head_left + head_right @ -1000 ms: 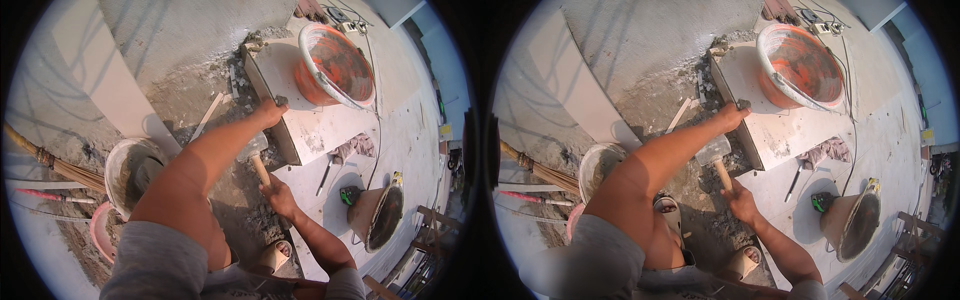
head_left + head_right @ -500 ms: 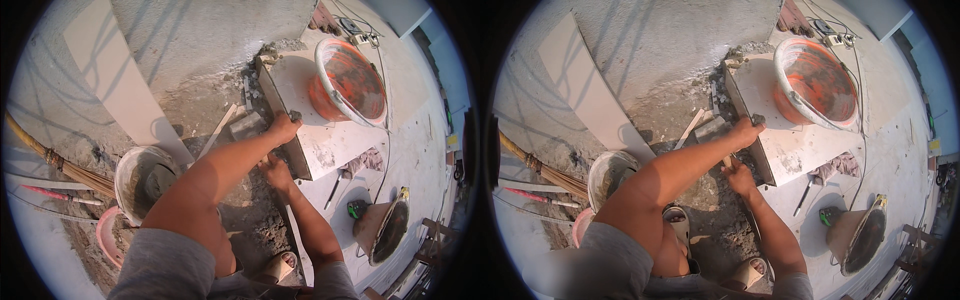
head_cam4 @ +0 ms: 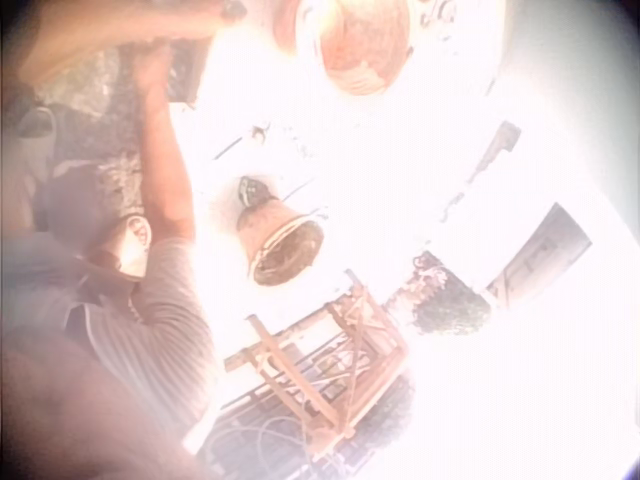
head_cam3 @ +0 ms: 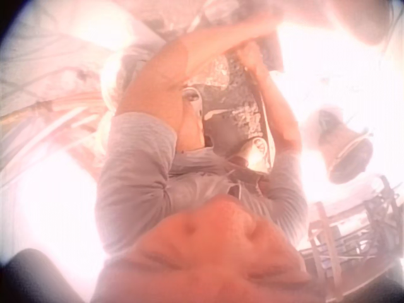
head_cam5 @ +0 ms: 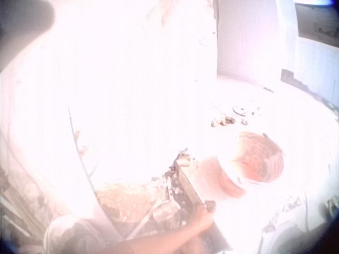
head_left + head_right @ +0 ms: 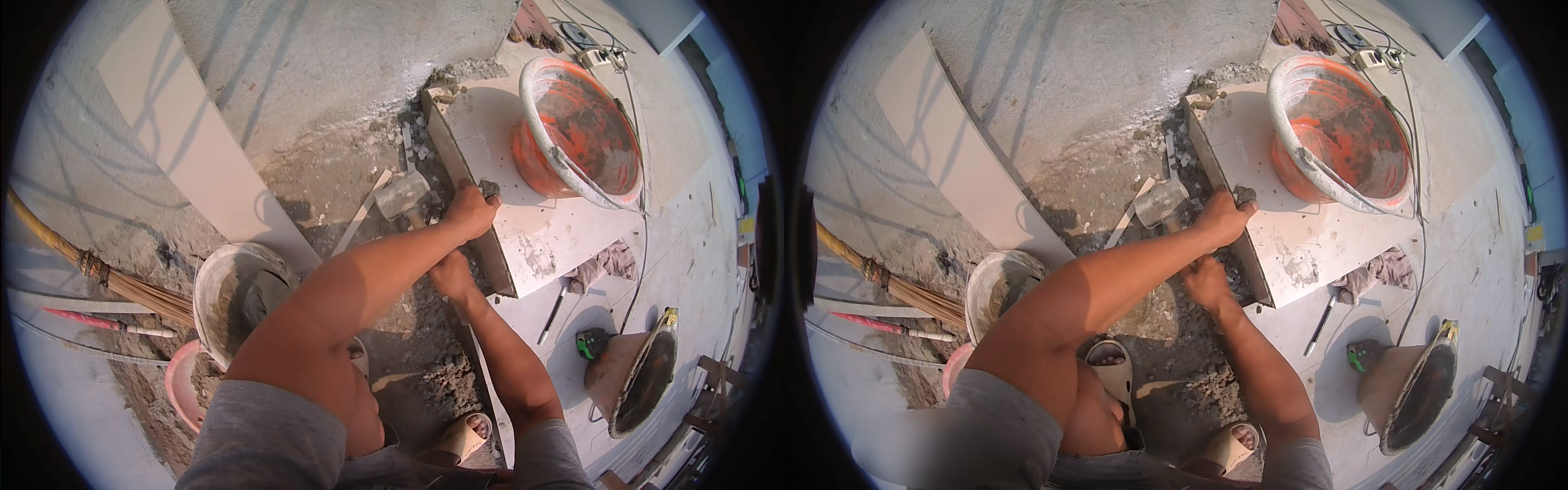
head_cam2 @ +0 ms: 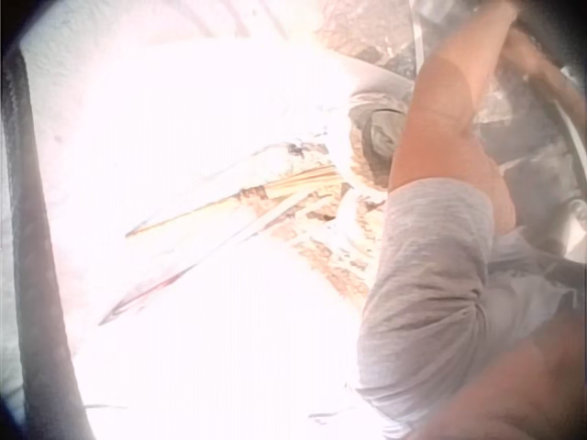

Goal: The person scoops cement from a bucket and spreads it onto a rectangular tile using a trowel. They then place the tile onto a prepared floor area and tap it with a rubber mallet to level it. The person repeats this process for multiple tiles.

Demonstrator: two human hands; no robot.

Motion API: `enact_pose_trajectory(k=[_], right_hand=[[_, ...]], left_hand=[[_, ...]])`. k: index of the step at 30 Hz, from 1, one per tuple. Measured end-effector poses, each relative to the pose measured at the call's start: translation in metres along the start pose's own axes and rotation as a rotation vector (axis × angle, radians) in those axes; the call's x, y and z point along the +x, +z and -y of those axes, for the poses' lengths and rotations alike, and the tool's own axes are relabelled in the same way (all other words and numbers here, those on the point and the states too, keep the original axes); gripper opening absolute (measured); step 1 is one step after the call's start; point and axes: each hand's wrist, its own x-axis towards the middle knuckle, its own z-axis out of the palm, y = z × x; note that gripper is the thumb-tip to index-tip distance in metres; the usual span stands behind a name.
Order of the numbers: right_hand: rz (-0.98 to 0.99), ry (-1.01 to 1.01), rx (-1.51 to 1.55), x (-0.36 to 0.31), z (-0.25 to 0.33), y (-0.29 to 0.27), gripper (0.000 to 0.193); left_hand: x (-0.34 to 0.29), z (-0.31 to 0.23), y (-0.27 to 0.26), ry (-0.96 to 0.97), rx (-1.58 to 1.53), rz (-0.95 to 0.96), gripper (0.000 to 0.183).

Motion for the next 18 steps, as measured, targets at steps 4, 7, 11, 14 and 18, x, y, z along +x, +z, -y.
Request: enact_pose_trajectory(k=[4, 7, 11, 14, 18], right_hand=[[-0.121, 0.161, 0.123, 0.003, 0.004, 0.001, 0.038], [-0.136, 0.142, 0.128, 0.002, 0.009, -0.001, 0.038], [-0.136, 0.144, 0.148, 0.006, -0.006, -0.005, 0.037], [-0.252, 0.028, 0.147, 0.008, -0.016, 0.007, 0.034], [-0.127, 0.192, 0.246, 0.005, -0.005, 0.0, 0.03]], left_hand=[[0.0, 0.002, 0.002, 0.004, 0.004, -0.024, 0.065], [0.001, 0.004, 0.005, -0.002, 0.016, -0.039, 0.066], [0.002, 0.007, 0.002, 0.021, 0.024, -0.025, 0.067], [0.003, 0.007, 0.005, 0.049, 0.041, -0.043, 0.065], [0.001, 0.01, -0.002, 0.034, 0.046, -0.023, 0.062]])
